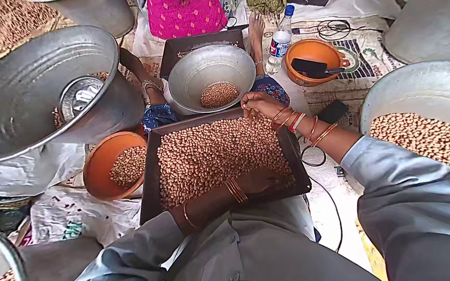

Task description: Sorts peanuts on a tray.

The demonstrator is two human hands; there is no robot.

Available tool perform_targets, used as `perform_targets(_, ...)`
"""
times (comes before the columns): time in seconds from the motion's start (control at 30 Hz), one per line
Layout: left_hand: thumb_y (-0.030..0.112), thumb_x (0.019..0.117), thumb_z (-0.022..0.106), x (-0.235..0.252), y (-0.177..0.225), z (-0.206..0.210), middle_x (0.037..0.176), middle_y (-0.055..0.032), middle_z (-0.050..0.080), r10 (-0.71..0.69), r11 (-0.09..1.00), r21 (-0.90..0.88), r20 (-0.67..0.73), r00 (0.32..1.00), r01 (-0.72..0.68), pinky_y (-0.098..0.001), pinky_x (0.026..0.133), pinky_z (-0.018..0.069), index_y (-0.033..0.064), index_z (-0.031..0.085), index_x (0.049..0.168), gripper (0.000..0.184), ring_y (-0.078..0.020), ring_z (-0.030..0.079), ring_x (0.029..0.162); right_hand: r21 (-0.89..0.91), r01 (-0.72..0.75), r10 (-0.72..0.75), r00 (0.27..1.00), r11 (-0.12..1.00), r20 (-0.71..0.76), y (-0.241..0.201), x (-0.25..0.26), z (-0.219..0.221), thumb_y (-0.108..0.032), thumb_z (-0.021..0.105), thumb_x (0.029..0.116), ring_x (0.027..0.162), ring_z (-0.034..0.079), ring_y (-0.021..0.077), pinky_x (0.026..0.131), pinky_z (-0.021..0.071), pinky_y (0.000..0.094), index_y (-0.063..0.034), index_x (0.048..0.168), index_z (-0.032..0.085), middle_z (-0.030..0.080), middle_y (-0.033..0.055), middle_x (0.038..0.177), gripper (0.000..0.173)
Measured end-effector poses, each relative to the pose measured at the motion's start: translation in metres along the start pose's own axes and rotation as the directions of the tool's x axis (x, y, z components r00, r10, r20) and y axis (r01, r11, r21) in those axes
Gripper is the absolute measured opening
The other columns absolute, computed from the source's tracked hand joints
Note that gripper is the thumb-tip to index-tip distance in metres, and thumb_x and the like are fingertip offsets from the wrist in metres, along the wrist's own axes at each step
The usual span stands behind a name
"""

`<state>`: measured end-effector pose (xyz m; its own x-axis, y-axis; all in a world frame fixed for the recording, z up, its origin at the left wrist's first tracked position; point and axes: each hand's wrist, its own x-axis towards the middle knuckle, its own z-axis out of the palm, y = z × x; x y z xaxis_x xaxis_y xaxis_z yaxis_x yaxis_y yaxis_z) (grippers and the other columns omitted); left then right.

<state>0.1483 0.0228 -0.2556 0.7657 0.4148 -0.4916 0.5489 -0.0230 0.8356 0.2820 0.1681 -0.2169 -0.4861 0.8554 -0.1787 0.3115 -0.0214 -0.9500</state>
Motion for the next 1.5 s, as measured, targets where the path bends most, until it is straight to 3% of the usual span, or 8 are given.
perform_targets(0.17, 0.010, 0.1083, 0.047, 0.001, -0.036, -0.054, 0.134, -0.0109, 0.065, -0.092, 0.980, -0.200, -0.446, 0.891, 0.001, -0.0312, 0.081, 0.0502, 0.0099, 0.060, 0.143, 0.037, -0.0125, 0.061, 0.096, 0.238, -0.078, 0.077, 0.997, 0.968, 0.011, -0.008, -0.006, -0.004, -0.005, 0.038, 0.1031, 0.045, 0.041, 0.0008, 0.039, 0.0306, 0.0147, -0.0107, 0.097, 0.052, 0.051, -0.0046, 0.068, 0.017)
perform_targets(0.3, 0.011, 0.1055, 0.052, -0.012, -0.071, -0.077, 0.118, -0.0180, 0.070, -0.031, 0.998, 0.019, -0.731, 0.681, 0.065, -0.0548, 0.086, 0.0535, 0.0094, 0.061, 0.139, 0.035, -0.0315, 0.068, 0.098, -0.152, 0.053, -0.041, 0.996, 0.987, 0.079, -0.008, -0.004, -0.013, -0.010, 0.052, 0.1052, 0.047, 0.038, 0.0016, 0.043, 0.0303, 0.0173, -0.0073, 0.096, 0.062, 0.046, -0.0048, 0.064, 0.014)
perform_targets(0.4, 0.011, 0.1035, 0.060, -0.020, -0.047, -0.063, 0.095, -0.0117, 0.074, -0.016, 0.982, 0.129, -0.670, 0.742, 0.137, -0.0495, 0.077, 0.0563, 0.0098, 0.072, 0.120, 0.021, -0.0248, 0.069, 0.080, -0.770, 0.202, -0.036, 0.973, 0.605, 0.227, -0.007, -0.003, -0.027, -0.020, 0.062, 0.1006, 0.075, 0.062, 0.0261, 0.070, 0.0489, 0.0486, -0.0058, 0.098, 0.073, 0.065, 0.0095, 0.078, 0.018)
perform_targets(0.57, 0.015, 0.1032, 0.058, -0.008, -0.020, -0.038, 0.105, -0.0124, 0.075, 0.044, 0.906, 0.368, -0.571, 0.820, 0.208, -0.0549, 0.085, 0.0580, 0.0109, 0.074, 0.118, 0.022, -0.0306, 0.073, 0.094, -0.980, 0.052, 0.376, 0.918, 0.192, 0.123, -0.016, -0.023, -0.026, -0.014, 0.073, 0.0912, 0.094, 0.067, 0.0429, 0.074, 0.0512, 0.0633, 0.0007, 0.088, 0.071, 0.069, 0.0220, 0.093, 0.016)
perform_targets(0.73, 0.015, 0.1066, 0.051, 0.002, -0.019, -0.031, 0.118, -0.0128, 0.073, 0.101, 0.879, 0.448, -0.508, 0.855, 0.162, -0.0535, 0.095, 0.0557, 0.0093, 0.073, 0.122, 0.027, -0.0313, 0.071, 0.108, -0.983, 0.120, 0.368, 0.915, 0.141, 0.165, -0.014, -0.028, -0.021, -0.011, 0.080, 0.0851, 0.097, 0.067, 0.0423, 0.077, 0.0499, 0.0624, -0.0016, 0.091, 0.074, 0.070, 0.0209, 0.097, 0.013)
perform_targets(1.13, 0.011, 0.0995, 0.065, -0.047, -0.041, -0.069, 0.068, -0.0101, 0.063, 0.035, 0.902, 0.315, -0.735, 0.678, 0.295, -0.0500, 0.058, 0.0515, 0.0122, 0.075, 0.111, 0.015, -0.0275, 0.059, 0.058, -0.977, 0.196, 0.386, 0.897, 0.087, 0.214, 0.000, -0.035, 0.015, 0.006, 0.059, 0.0940, 0.098, 0.068, 0.0418, 0.079, 0.0506, 0.0576, 0.0069, 0.097, 0.068, 0.069, 0.0225, 0.099, 0.009)
perform_targets(1.37, 0.010, 0.0997, 0.062, -0.033, -0.039, -0.051, 0.104, -0.0162, 0.075, 0.020, 0.796, 0.498, -0.590, 0.807, 0.345, -0.0580, 0.083, 0.0573, 0.0100, 0.077, 0.111, 0.018, -0.0374, 0.073, 0.096, -0.978, 0.197, 0.307, 0.928, 0.073, 0.209, 0.006, -0.034, 0.009, 0.007, 0.061, 0.0922, 0.092, 0.068, 0.0421, 0.076, 0.0507, 0.0574, 0.0072, 0.094, 0.069, 0.069, 0.0227, 0.093, 0.008)
perform_targets(1.5, 0.007, 0.0989, 0.062, -0.032, -0.024, -0.044, 0.101, -0.0202, 0.073, -0.070, 0.705, 0.543, -0.587, 0.806, 0.457, -0.0582, 0.073, 0.0571, 0.0043, 0.074, 0.105, 0.013, -0.0418, 0.072, 0.091, -0.980, 0.186, 0.285, 0.938, 0.067, 0.197, 0.003, -0.034, 0.006, 0.008, 0.058, 0.0939, 0.092, 0.069, 0.0441, 0.077, 0.0508, 0.0585, 0.0092, 0.092, 0.069, 0.069, 0.0246, 0.092, 0.011)
